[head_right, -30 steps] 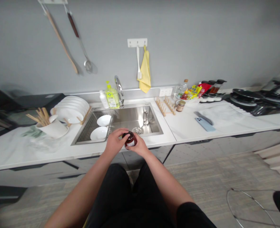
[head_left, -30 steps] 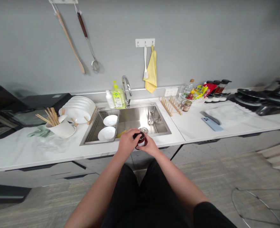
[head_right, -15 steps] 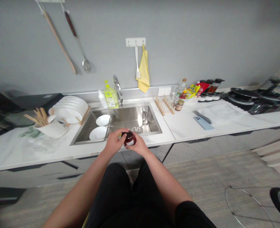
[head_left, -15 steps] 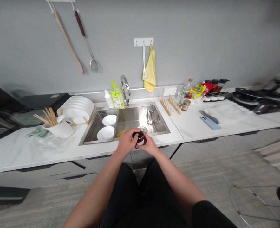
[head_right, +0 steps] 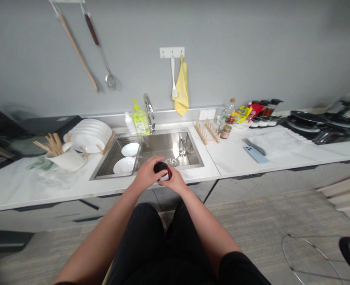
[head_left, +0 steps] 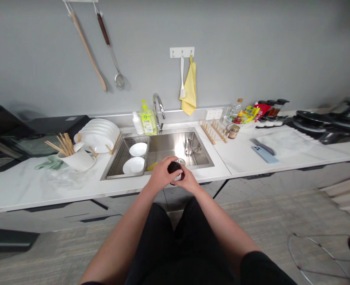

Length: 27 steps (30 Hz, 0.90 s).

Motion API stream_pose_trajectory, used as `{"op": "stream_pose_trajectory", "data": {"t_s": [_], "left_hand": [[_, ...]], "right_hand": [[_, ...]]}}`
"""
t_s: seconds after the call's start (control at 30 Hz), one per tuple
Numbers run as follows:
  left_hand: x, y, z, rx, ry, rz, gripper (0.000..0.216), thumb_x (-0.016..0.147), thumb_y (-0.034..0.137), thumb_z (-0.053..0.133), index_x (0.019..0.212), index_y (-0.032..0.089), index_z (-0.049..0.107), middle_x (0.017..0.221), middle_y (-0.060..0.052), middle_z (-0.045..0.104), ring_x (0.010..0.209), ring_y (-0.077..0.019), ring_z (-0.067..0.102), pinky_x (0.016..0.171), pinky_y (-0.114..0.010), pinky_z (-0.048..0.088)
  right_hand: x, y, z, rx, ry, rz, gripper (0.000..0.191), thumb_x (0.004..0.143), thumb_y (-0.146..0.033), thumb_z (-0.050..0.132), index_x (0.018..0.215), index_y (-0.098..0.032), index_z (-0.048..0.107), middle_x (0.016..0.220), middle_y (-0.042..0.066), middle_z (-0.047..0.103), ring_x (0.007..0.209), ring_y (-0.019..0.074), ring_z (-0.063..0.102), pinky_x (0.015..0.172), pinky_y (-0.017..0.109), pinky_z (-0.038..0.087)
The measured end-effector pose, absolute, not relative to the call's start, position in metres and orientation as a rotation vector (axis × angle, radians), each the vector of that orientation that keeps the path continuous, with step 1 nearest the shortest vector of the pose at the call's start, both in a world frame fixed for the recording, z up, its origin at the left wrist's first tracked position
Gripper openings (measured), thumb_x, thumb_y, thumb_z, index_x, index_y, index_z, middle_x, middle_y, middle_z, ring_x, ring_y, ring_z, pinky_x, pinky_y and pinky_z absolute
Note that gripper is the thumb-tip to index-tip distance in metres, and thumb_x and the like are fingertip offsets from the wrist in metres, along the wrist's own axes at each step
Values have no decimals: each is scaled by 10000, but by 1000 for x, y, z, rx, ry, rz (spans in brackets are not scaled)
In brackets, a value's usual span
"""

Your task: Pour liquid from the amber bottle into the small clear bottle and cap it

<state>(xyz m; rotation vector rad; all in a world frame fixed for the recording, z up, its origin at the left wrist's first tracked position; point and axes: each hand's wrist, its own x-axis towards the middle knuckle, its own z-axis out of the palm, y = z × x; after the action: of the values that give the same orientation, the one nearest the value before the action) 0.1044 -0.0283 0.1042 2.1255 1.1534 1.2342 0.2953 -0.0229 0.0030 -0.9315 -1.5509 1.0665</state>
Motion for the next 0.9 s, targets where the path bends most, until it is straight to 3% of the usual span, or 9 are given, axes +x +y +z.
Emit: {"op": "stream_pose_trajectory", "data": {"t_s": [0.07, 0.13, 0.27, 0.5, 0.73, 0.9], "left_hand": [[107, -26, 101, 2075, 1224, 1274, 475, 857, 302, 920, 1315, 247, 804, 1347, -127, 802, 1220, -344, 808, 1160, -505, 634], [104, -21, 96, 1981, 1177, 1287, 437, 910, 310, 867, 1332, 236, 783, 1360, -140, 782, 1195, -319, 826, 1134, -485, 653], [91, -16, 87, 1779, 946, 1260, 446, 1003, 347, 739, 1431, 229, 691, 1470, -157, 754, 1316, -303, 808, 1150, -480, 655], [104, -17, 86, 1873, 1262, 1335, 495, 798, 310, 961, 1247, 235, 766, 1192, -108, 819, 1155, -307, 828, 1078, -505, 687], [86, -10, 84, 1751, 970, 1175, 733, 927, 382, 866, 1603, 225, 628, 1277, -118, 876, 1248, -302, 836, 1215, -526, 626], [105, -15, 83, 1878, 1276, 1302, 521, 843, 342, 952, 1339, 253, 821, 1202, -102, 868, 1127, -303, 846, 1114, -501, 675]], "right_hand": [[295, -24, 4, -916, -1546, 1079, 903, 701, -364, 1028, 1526, -266, 673, 1418, 78, 808, 1271, 336, 780, 1141, 484, 623], [295, -23, 5, -906, -1558, 1087, 924, 691, -372, 1040, 1530, -257, 669, 1431, 85, 807, 1296, 343, 775, 1178, 496, 601], [298, -22, 6, -921, -1580, 1078, 986, 657, -407, 1073, 1538, -238, 665, 1427, 98, 813, 1317, 364, 771, 1224, 533, 564], [297, -24, 6, -888, -1569, 1107, 942, 709, -377, 1039, 1564, -256, 661, 1437, 92, 809, 1288, 346, 777, 1156, 495, 612], [298, -24, 7, -924, -1579, 1058, 962, 676, -386, 1058, 1547, -245, 676, 1424, 93, 819, 1292, 354, 781, 1180, 503, 593], [296, -26, 10, -928, -1575, 1046, 901, 698, -360, 1035, 1524, -246, 691, 1417, 93, 824, 1288, 346, 789, 1173, 495, 601]]}}
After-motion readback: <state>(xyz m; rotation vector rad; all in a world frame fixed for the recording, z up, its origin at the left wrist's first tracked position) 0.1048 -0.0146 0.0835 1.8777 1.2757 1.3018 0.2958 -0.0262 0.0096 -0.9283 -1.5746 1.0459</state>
